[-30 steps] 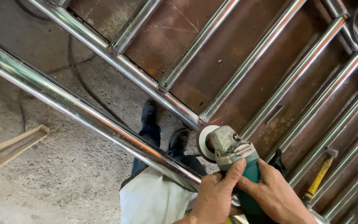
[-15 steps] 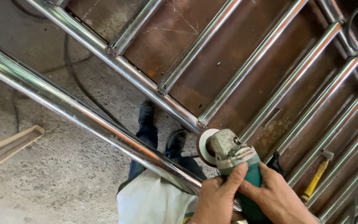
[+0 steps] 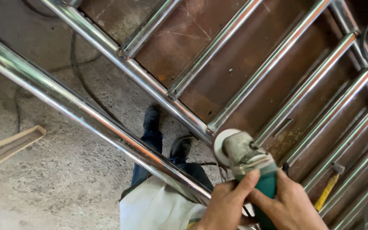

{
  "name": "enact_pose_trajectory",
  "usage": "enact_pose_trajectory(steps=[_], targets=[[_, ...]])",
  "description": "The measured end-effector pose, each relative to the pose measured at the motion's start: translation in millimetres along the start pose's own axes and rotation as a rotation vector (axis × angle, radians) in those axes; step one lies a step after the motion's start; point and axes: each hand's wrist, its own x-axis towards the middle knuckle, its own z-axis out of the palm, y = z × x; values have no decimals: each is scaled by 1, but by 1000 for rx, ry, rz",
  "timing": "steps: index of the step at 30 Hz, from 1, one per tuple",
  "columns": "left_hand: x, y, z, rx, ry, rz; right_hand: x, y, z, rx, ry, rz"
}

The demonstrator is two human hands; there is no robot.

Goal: Grinding down welds on a stainless steel gate using an angle grinder.

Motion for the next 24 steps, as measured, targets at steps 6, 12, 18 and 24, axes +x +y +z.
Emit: enact_pose_trajectory(steps=[6, 12, 18, 24], targets=[[33, 1, 19, -132, -270, 237, 43, 15, -11, -177, 242, -346], [59, -14, 19, -239, -158, 438, 67, 6, -8, -230, 329, -664], [64, -25, 20, -304, -89, 508, 74, 6, -2, -238, 334, -727], [70, -28, 31, -285, 16, 689, 93, 16, 7, -123, 374, -674]])
